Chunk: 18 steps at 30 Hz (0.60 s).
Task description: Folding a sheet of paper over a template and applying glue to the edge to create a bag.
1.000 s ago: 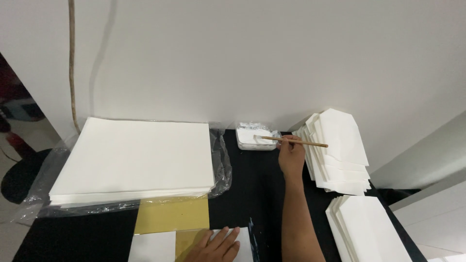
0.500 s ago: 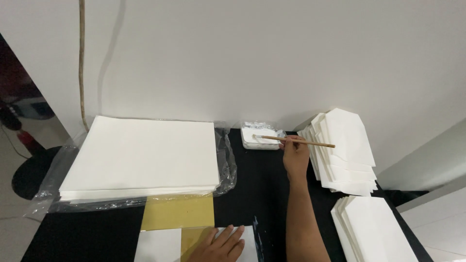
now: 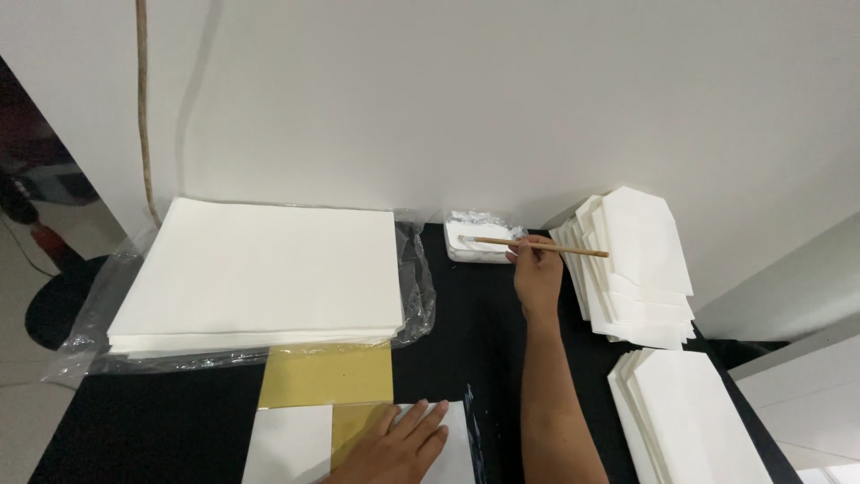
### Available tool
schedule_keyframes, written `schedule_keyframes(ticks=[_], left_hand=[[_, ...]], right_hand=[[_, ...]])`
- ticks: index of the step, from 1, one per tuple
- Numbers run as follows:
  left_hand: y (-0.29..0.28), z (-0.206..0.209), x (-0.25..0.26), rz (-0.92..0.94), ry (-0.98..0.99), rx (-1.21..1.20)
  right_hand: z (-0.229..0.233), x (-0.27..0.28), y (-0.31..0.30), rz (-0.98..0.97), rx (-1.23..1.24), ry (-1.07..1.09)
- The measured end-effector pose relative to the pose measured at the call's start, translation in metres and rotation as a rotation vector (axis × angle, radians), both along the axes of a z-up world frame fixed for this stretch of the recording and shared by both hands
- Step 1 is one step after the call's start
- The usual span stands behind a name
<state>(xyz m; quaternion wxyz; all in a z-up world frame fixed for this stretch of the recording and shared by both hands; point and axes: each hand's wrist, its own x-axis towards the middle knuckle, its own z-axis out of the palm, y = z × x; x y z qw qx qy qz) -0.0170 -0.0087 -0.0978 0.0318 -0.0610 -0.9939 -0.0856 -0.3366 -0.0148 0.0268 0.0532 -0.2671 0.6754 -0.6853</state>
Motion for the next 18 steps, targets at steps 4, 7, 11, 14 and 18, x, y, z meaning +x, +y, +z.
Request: schedule_keyframes(ticks=[4,7,11,14,18], left_hand=[[-0.003,0.063,-0.005,0.004,-0.438,0.163],[-0.003,0.071,-0.005,0.021,-0.505,0.191],[-0.001,0.086,-0.001,0.033,-0.523,0.21],[-0.003,0.064,0.002,0.016,-0.372,0.184],[0.0,0.068,0.009,0.02,-0.234,0.217]], right_hand=[[-0.004,-0.001,-0.005,-0.007,0.025,0.029],[0.001,0.006,-0.005,0.004,0.044,0.023],[0.003,0.013,-0.007,0.013,0.078,0.012],[0.0,0.009,-0.01,0.03,0.022,-0.014],[-0.003,0.002,-0.009,-0.019,-0.129,-0.172]])
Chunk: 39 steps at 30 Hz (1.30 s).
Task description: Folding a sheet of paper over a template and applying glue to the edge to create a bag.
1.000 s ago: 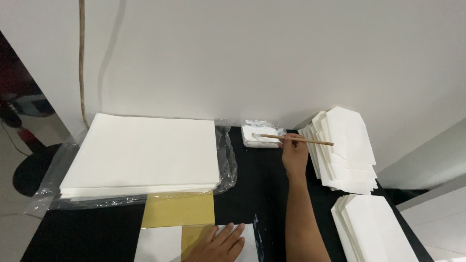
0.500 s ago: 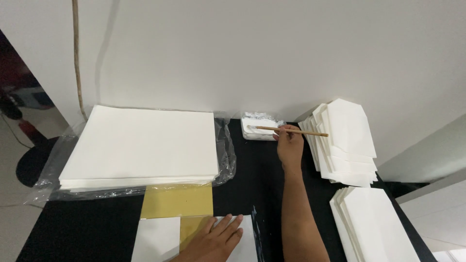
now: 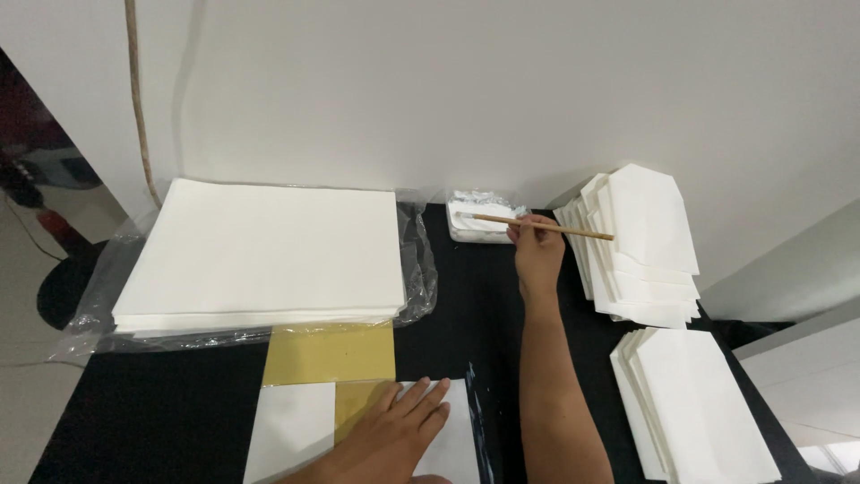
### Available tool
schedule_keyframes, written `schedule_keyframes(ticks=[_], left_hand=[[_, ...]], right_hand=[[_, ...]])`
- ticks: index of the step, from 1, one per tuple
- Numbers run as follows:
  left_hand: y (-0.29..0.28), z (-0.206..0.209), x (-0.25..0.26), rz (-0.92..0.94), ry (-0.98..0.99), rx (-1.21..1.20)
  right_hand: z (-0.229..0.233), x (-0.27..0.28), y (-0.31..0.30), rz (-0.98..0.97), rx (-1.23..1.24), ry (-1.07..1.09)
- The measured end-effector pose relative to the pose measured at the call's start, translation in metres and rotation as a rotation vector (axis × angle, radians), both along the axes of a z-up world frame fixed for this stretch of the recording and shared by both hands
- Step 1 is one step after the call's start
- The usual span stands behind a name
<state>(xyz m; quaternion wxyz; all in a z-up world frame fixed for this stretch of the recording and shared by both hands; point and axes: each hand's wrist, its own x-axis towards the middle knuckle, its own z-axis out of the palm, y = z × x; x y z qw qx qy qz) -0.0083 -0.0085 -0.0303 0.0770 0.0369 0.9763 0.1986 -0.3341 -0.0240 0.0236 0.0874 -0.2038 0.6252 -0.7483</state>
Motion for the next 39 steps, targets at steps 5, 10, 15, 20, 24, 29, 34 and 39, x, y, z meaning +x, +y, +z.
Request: schedule_keyframes(ticks=[5,10,15,20,24,29,34,39], left_hand=[[0.004,0.005,0.002,0.014,0.013,-0.035],[0.012,0.073,0.005,0.081,-0.306,0.056],[0.015,0.099,0.017,0.071,-0.366,0.061],[0.014,0.045,0.012,0.078,-0.153,0.025],[0.013,0.019,0.017,0.087,0.095,-0.063],[0.012,0.02,0.009,0.099,-0.009,-0.088],[0.015,0.02,0.011,0.12,0.013,-0.101],[0.015,0.016,0.01,0.13,0.061,-0.11]], right_hand=[[0.018,-0.011,0.017,-0.062,-0.078,0.0],[0.063,-0.001,0.057,-0.047,-0.305,0.015],[0.11,0.041,0.113,-0.055,-0.197,-0.001],[0.071,0.089,0.208,-0.019,-0.154,0.149],[0.04,0.159,0.273,0.006,-0.078,0.279],[0.025,0.223,0.315,0.08,0.111,0.452],[0.012,0.258,0.334,0.006,0.317,0.504],[-0.004,0.264,0.339,0.104,0.346,0.533]])
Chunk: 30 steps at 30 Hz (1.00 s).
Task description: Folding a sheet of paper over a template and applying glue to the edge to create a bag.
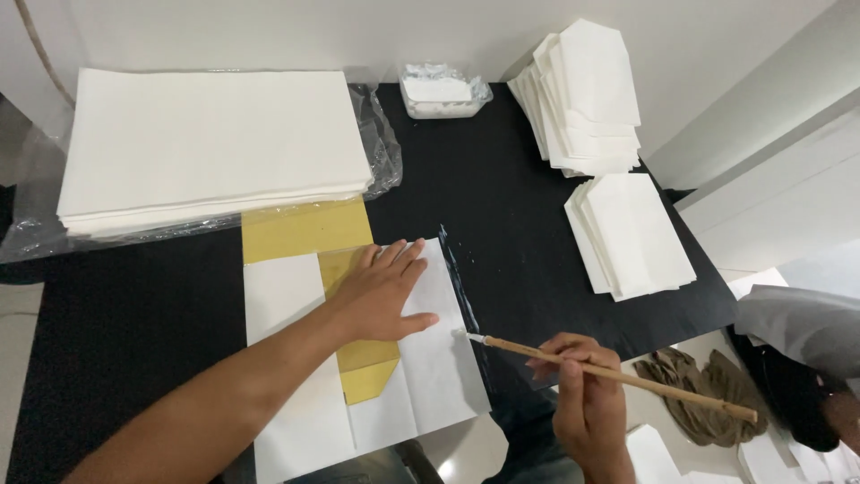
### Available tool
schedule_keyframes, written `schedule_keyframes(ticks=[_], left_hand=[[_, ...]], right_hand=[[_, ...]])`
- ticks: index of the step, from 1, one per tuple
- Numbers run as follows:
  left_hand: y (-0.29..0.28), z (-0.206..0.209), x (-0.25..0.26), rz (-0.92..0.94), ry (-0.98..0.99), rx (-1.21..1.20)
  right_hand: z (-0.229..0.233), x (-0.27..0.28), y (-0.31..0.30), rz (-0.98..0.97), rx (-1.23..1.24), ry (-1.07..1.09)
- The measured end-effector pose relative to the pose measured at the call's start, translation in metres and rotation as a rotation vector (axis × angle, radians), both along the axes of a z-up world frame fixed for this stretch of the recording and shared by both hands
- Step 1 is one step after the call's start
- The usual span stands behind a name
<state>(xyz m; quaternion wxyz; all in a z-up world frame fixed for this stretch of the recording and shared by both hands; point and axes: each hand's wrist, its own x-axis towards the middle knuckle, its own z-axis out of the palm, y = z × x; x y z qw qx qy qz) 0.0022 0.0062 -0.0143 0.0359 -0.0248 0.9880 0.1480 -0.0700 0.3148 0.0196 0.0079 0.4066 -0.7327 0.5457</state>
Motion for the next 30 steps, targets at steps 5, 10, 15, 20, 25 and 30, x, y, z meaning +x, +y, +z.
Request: schedule_keyframes(ticks=[5,10,15,20,25,30], left_hand=[[0.0,0.001,0.0,-0.005,-0.023,-0.015],[0.0,0.004,-0.001,-0.009,-0.028,-0.019],[0.0,0.0,-0.002,-0.005,-0.052,-0.043],[0.0,0.003,-0.003,0.009,-0.077,-0.032],[0.002,0.003,-0.002,0.012,-0.074,-0.023],[0.0,-0.004,-0.003,-0.002,-0.052,-0.045]], right_hand=[[0.0,0.007,-0.005,-0.058,0.042,0.009],[0.003,0.013,-0.003,-0.056,0.063,-0.033],[0.007,0.024,0.006,-0.134,0.237,-0.057],[0.008,0.029,0.01,-0.081,0.121,0.0],[0.004,0.025,-0.001,-0.115,0.04,-0.019],[0.005,0.017,-0.013,-0.07,0.18,0.055]])
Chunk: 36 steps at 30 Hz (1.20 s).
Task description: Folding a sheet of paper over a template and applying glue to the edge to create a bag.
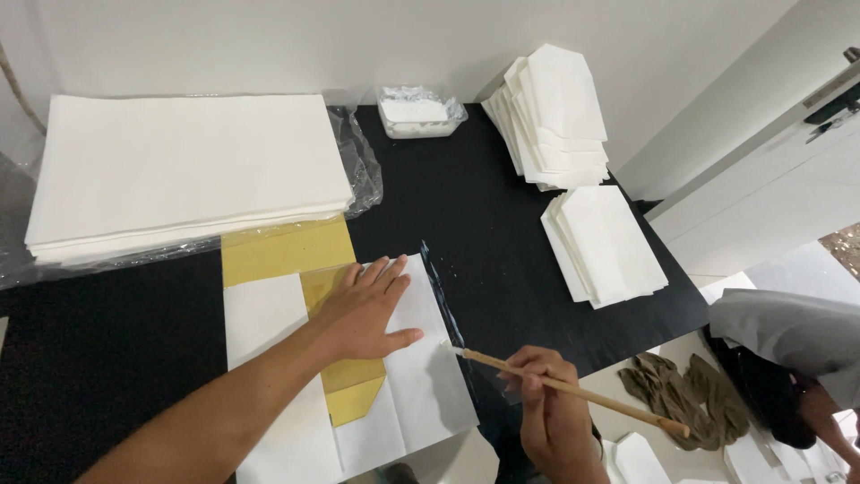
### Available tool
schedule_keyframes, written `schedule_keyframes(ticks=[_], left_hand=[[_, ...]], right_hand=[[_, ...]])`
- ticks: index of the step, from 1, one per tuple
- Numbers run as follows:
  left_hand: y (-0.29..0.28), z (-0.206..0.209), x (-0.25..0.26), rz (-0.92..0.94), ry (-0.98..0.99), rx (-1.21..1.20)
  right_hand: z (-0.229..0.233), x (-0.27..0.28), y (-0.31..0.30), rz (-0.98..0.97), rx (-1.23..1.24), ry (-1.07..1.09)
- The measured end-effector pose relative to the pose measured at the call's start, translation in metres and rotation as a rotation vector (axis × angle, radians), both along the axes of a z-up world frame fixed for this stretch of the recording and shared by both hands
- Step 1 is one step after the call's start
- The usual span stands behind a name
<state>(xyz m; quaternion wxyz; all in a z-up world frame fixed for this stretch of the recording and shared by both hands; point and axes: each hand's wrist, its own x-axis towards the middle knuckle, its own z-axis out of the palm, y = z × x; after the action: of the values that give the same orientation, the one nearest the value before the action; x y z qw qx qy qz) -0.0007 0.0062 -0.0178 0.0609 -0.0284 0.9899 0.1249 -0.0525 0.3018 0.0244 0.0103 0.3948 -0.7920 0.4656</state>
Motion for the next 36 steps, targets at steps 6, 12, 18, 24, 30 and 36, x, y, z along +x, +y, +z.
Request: schedule_keyframes(ticks=[6,12,18,24,30,36], left_hand=[[-0.001,0.002,0.0,-0.007,-0.004,0.006],[0.0,0.004,0.001,0.008,-0.014,0.003],[0.0,-0.001,0.0,0.008,0.028,-0.003],[-0.001,0.001,0.001,0.011,-0.005,0.02],[0.0,0.003,0.001,0.013,0.009,0.005],[-0.001,-0.001,0.001,0.013,0.026,0.01]], right_hand=[[0.002,0.002,0.011,0.029,-0.028,-0.045],[0.014,0.004,0.01,0.064,-0.117,0.019],[0.009,0.001,0.003,0.12,-0.066,0.024],[0.004,-0.003,0.015,0.021,0.07,-0.087],[0.007,-0.003,0.025,-0.001,0.055,-0.136],[0.023,-0.003,0.022,0.143,-0.055,-0.058]])
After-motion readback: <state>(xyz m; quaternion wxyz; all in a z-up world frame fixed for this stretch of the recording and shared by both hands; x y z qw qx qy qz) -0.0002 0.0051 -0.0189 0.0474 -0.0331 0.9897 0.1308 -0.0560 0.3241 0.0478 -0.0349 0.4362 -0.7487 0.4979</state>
